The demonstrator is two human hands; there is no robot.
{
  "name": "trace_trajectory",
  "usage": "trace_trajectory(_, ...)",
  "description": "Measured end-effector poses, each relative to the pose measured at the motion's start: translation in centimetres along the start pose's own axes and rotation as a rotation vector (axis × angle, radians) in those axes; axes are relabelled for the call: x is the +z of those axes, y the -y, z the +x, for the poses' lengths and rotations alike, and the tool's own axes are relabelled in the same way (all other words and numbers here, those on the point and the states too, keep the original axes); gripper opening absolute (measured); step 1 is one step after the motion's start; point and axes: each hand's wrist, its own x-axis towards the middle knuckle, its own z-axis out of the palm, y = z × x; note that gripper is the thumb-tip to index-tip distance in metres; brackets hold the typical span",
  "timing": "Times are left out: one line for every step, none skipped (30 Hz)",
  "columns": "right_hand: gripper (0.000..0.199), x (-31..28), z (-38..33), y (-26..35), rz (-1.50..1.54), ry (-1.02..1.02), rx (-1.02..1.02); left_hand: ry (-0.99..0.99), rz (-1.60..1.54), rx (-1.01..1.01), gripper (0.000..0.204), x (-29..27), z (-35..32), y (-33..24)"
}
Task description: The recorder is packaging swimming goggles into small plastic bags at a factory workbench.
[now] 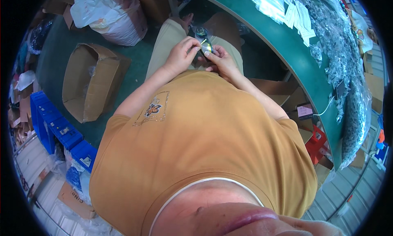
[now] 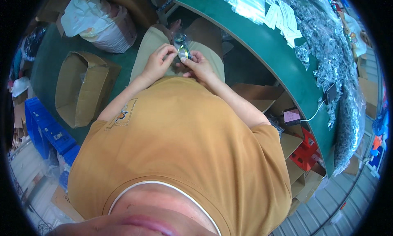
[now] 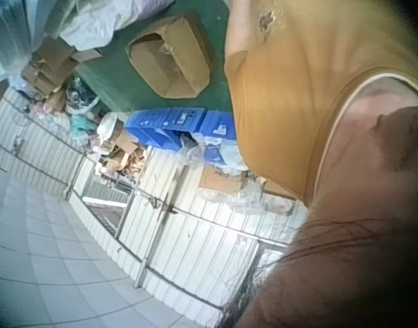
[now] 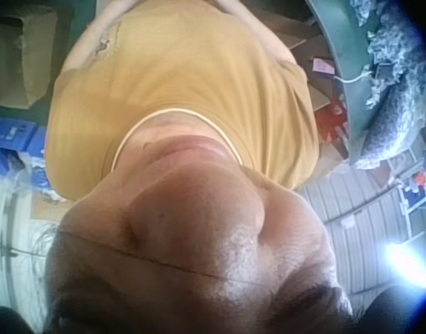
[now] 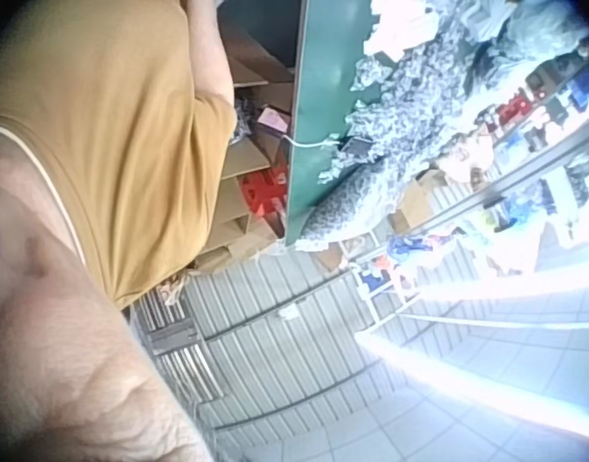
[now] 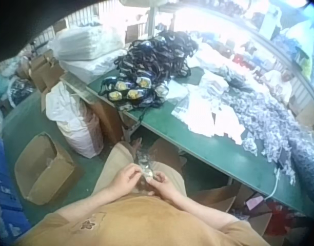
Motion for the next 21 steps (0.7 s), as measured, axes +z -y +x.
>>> trace_trajectory(0.039,0.1,0.2,0.0,0.002,-0.026,-0.005,-0.001,0.119,0.088,0.009,0.0,0.1,-0.7)
trace_trajectory(0.039,0.0,0.6,-0.1,0.001,-0.027,-0.007,-0.001,0.118,0.091,0.009,0.2,0.3,-1.2)
trace_trajectory(0.034,-0.1,1.1,-0.3,-0.02,-0.082,-0.035,0.009,0.12,0.1,0.009,0.3,0.5,-1.7)
trace_trajectory(0.029,-0.1,1.6,-0.7,-0.045,-0.131,-0.06,0.012,0.124,0.108,0.009,0.4,0.6,-2.0)
trace_trajectory(0.029,0.0,1.8,-1.2,-0.05,-0.128,-0.061,0.007,0.125,0.109,0.009,0.7,0.5,-1.9)
trace_trajectory(0.03,0.1,2.1,-1.7,-0.029,-0.182,-0.123,0.033,0.144,0.157,0.009,1.1,0.2,-1.5)
trace_trajectory(0.031,0.3,2.5,-1.7,-0.008,-0.234,-0.196,0.059,0.167,0.214,0.01,1.3,0.5,-1.2)
trace_trajectory(0.031,0.4,2.8,-1.7,-0.013,-0.231,-0.208,0.053,0.17,0.226,0.01,1.4,0.6,-0.9)
trace_trajectory(0.032,0.4,2.9,-1.8,-0.006,-0.25,-0.212,0.041,0.182,0.198,0.011,1.5,0.5,-0.6)
trace_trajectory(0.032,0.5,2.9,-2.0,0.006,-0.267,-0.202,0.032,0.197,0.155,0.011,1.6,0.4,-0.6)
trace_trajectory(0.032,0.8,2.9,-1.9,0.006,-0.254,-0.214,0.025,0.202,0.151,0.016,1.6,0.5,-0.4)
trace_trajectory(0.032,0.4,3.6,-2.0,0.007,-0.248,-0.213,0.022,0.207,0.15,0.016,1.4,0.6,-0.2)
trace_trajectory(0.031,0.1,4.1,-2.0,-0.083,-0.242,-0.238,0.068,0.23,0.12,0.018,1.2,0.6,-0.8)
trace_trajectory(0.03,-0.2,4.5,-2.2,-0.174,-0.235,-0.26,0.114,0.254,0.09,0.019,1.0,0.7,-1.1)
trace_trajectory(0.03,-0.5,4.5,-2.4,-0.169,-0.24,-0.262,0.12,0.254,0.093,0.019,1.2,0.9,-0.8)
trace_trajectory(0.029,1.0,3.5,-1.5,-0.176,-0.216,-0.225,0.05,0.194,-0.008,0.02,1.3,0.6,0.0)
trace_trajectory(0.029,2.0,2.7,-0.7,-0.179,-0.2,-0.191,-0.012,0.13,-0.104,0.022,1.3,0.6,0.3)
trace_trajectory(0.029,2.2,2.5,-0.5,-0.174,-0.201,-0.184,-0.007,0.131,-0.111,0.022,1.1,0.7,0.6)
trace_trajectory(0.029,2.0,2.2,-0.4,-0.277,-0.201,-0.193,-0.041,0.182,-0.035,0.021,1.0,0.9,0.4)
trace_trajectory(0.03,1.5,2.0,-0.4,-0.38,-0.199,-0.201,-0.074,0.232,0.042,0.02,1.1,1.0,0.3)
trace_trajectory(0.031,0.3,2.4,-1.1,-0.534,-0.219,-0.317,-0.063,0.174,0.006,0.018,1.5,1.0,0.4)
